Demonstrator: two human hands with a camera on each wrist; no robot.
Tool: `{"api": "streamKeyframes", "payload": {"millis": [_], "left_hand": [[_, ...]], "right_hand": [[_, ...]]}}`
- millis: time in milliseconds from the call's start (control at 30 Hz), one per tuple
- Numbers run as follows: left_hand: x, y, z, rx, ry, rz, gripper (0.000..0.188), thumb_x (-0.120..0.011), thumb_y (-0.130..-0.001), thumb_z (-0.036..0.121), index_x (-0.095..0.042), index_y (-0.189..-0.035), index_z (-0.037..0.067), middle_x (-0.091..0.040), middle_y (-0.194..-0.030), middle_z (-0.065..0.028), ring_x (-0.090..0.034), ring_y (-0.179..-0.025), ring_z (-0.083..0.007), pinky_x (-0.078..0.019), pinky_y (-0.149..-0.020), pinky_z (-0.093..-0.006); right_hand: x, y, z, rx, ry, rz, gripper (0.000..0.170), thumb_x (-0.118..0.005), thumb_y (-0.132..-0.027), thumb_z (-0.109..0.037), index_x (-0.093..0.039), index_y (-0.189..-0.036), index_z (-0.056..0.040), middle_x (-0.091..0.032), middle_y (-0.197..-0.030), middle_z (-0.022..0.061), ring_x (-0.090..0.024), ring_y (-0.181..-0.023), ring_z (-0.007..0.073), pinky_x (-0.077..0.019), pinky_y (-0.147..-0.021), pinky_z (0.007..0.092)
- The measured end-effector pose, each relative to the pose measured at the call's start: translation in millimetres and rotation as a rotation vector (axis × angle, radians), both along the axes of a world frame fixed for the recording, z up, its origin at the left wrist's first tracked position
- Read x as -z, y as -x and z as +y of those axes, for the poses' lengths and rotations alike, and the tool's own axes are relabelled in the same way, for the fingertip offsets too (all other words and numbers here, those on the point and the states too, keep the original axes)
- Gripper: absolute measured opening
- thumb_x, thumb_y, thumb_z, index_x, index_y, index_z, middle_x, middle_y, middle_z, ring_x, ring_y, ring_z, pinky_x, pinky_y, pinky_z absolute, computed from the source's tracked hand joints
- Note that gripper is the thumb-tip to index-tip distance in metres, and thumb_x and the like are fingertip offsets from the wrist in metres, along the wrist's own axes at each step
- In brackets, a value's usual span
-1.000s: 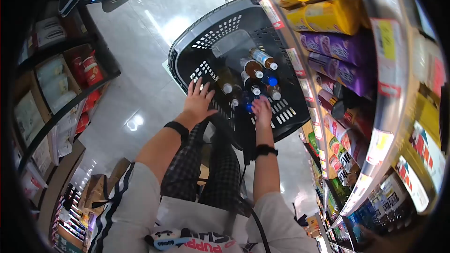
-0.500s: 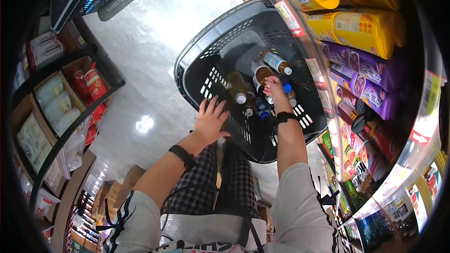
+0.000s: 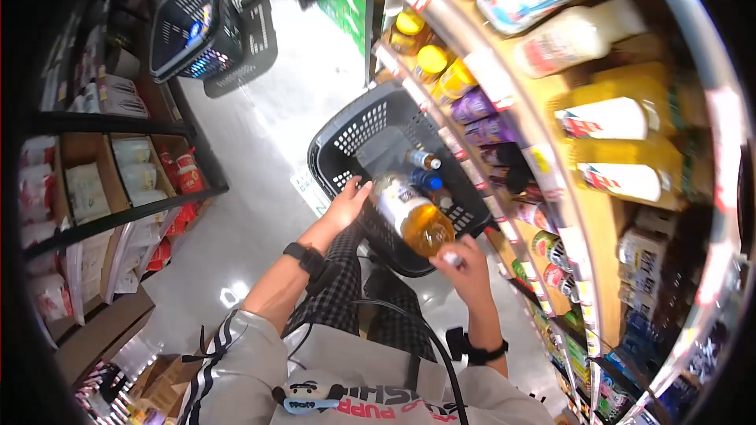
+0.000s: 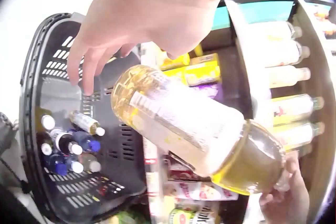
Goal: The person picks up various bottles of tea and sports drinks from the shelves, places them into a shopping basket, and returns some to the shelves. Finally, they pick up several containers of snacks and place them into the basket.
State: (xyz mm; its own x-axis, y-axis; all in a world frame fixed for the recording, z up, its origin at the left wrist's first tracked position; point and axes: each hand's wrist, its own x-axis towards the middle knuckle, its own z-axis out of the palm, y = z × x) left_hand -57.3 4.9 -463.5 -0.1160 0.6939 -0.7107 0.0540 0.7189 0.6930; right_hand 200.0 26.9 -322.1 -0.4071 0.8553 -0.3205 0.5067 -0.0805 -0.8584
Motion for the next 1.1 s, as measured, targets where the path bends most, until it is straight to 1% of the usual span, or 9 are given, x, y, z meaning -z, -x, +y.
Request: {"api": "streamKeyframes", "payload": {"millis": [67, 133, 200, 233, 367, 600, 767, 867, 1100], "left_hand": [[-87, -15, -3, -0.07, 0.135, -0.201, 0.06, -0.042, -0.089, 0.052, -0.039, -0.13, 0.008, -0.053, -0.119, -0.0149, -0.06, -0.097, -0.0207, -0.0505, -0.075, -0.0326], [-126, -28, -24, -0.099, 0.016, -0.858, 0.059, -0.044, -0.088, 0.052, -0.04, -0.13, 0.012, -0.054, -0.118, -0.0115, -0.062, -0.09, -0.0202, -0.0512, -0.075, -0.0329], [-184, -43, -47, -0.015, -0.082, -0.722, 0.059, -0.05, -0.088, 0.045, -0.034, -0.133, 0.011, -0.056, -0.115, -0.0079, -0.061, -0.097, -0.0207, -0.0537, -0.077, -0.0358], [-209, -52, -55, -0.015, -0.132, -0.779, 0.058, -0.054, -0.087, 0.04, -0.034, -0.133, 0.01, -0.054, -0.118, -0.0081, -0.059, -0.1, -0.0204, -0.0539, -0.077, -0.0355], [-280, -83, -89, 0.118, -0.336, -0.914, 0.064, -0.066, -0.079, 0.017, -0.032, -0.133, 0.009, -0.047, -0.125, -0.0084, -0.053, -0.109, -0.0201, -0.0499, -0.084, -0.0352], [-378, -173, -122, 0.315, -0.775, -0.609, 0.085, -0.077, -0.06, 0.005, -0.034, -0.133, 0.007, -0.043, -0.129, -0.0067, -0.042, -0.119, -0.0183, -0.0374, -0.099, -0.0322], [-417, -213, -133, 0.571, -0.87, -0.508, 0.097, -0.084, -0.051, 0.011, -0.033, -0.134, 0.006, -0.039, -0.128, -0.007, -0.037, -0.121, -0.0182, -0.0287, -0.103, -0.0316], [-429, -231, -129, 0.706, -1.045, -0.321, 0.094, -0.085, -0.052, 0.013, -0.033, -0.131, 0.006, -0.039, -0.126, -0.007, -0.036, -0.121, -0.0194, -0.0279, -0.103, -0.0315], [-448, -247, -100, 0.882, -1.178, -0.137, 0.093, -0.085, -0.055, 0.018, -0.029, -0.128, 0.006, -0.041, -0.125, -0.0145, -0.041, -0.119, -0.0247, -0.0333, -0.101, -0.035]], "right_hand": [[-75, -21, -20, -0.027, -0.054, 0.007, 0.015, -0.075, -0.066, -0.01, -0.065, -0.077, -0.0093, -0.047, -0.071, 0.0026, -0.047, -0.063, 0.0132, -0.0374, -0.053, 0.0258], [-137, -44, -49, -0.072, -0.133, 0.008, 0.015, -0.075, -0.065, -0.011, -0.066, -0.077, -0.0113, -0.045, -0.07, 0.0026, -0.046, -0.061, 0.0135, -0.0365, -0.049, 0.0259], [-186, -70, -76, -0.127, -0.281, 0.001, 0.014, -0.075, -0.065, -0.009, -0.066, -0.076, -0.0127, -0.044, -0.069, 0.0014, -0.045, -0.059, 0.0122, -0.0352, -0.047, 0.025], [-203, -89, -88, -0.223, -0.393, -0.023, 0.024, -0.075, -0.066, -0.009, -0.064, -0.087, -0.0105, -0.048, -0.075, 0.0008, -0.05, -0.069, 0.0111, -0.0422, -0.058, 0.0245], [-220, -152, -155, 0.17, -0.331, 0.484, 0.058, -0.074, -0.066, -0.002, -0.048, -0.118, 0.0008, -0.054, -0.107, 0.007, -0.053, -0.097, 0.0152, -0.0418, -0.088, 0.0308], [-216, -217, -251, 0.739, -0.17, 1.125, 0.052, -0.065, -0.077, -0.004, -0.044, -0.124, -0.001, -0.053, -0.117, 0.007, -0.053, -0.107, 0.018, -0.0452, -0.091, 0.0295], [-243, -239, -271, 0.867, -0.391, 0.796, 0.062, -0.048, -0.09, -0.043, -0.03, -0.135, -0.0046, -0.036, -0.137, 0.0109, -0.036, -0.127, 0.023, -0.0332, -0.103, 0.0406], [-278, -233, -261, 0.856, -0.404, 1.086, 0.068, -0.043, -0.088, -0.053, -0.025, -0.138, -0.0099, -0.038, -0.135, 0.0114, -0.041, -0.123, 0.0244, -0.0413, -0.097, 0.0413], [-310, -244, -239, 0.783, -0.511, 0.863, 0.073, -0.045, -0.086, -0.056, -0.022, -0.139, -0.01, -0.045, -0.129, 0.0123, -0.048, -0.116, 0.0259, -0.0521, -0.083, 0.0401]]}}
